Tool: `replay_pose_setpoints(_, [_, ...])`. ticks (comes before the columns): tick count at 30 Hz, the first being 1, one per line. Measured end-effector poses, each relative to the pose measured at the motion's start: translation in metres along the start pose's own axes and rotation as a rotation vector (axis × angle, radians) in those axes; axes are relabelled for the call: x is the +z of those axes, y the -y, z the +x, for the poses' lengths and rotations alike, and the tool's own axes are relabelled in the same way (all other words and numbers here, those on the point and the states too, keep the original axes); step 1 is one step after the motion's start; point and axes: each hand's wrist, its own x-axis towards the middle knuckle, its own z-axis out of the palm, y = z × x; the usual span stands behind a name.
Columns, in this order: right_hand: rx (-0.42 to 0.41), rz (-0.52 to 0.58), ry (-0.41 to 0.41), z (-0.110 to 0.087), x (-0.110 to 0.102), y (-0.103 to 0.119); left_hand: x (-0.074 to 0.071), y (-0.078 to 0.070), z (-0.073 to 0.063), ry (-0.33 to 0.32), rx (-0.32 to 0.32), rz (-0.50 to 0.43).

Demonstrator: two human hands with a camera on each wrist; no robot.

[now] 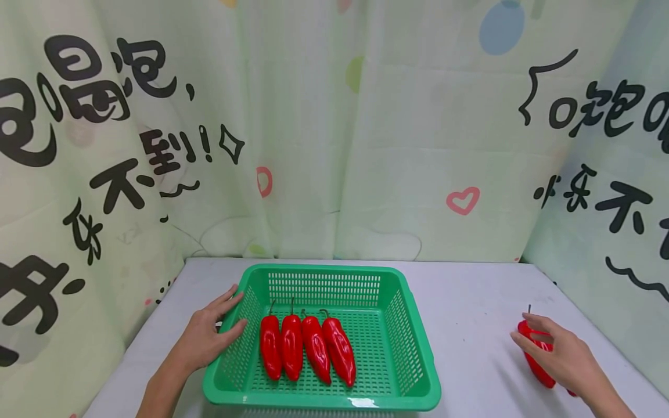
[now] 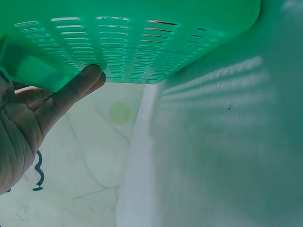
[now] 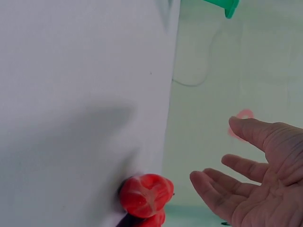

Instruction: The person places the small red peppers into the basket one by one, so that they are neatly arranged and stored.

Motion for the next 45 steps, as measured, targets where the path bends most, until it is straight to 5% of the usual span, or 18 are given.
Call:
replay_pose_setpoints(33, [0.141,0.016,0.067,0.014,0.011,-0.033,-0.001,-0.002,0.000,0.007,-0.008,-0.009])
replay_pose_setpoints(45, [0.116,0.013,0.046,0.013,0.014,-0.032,-0.001,-0.002,0.000,0.008,-0.008,-0.009])
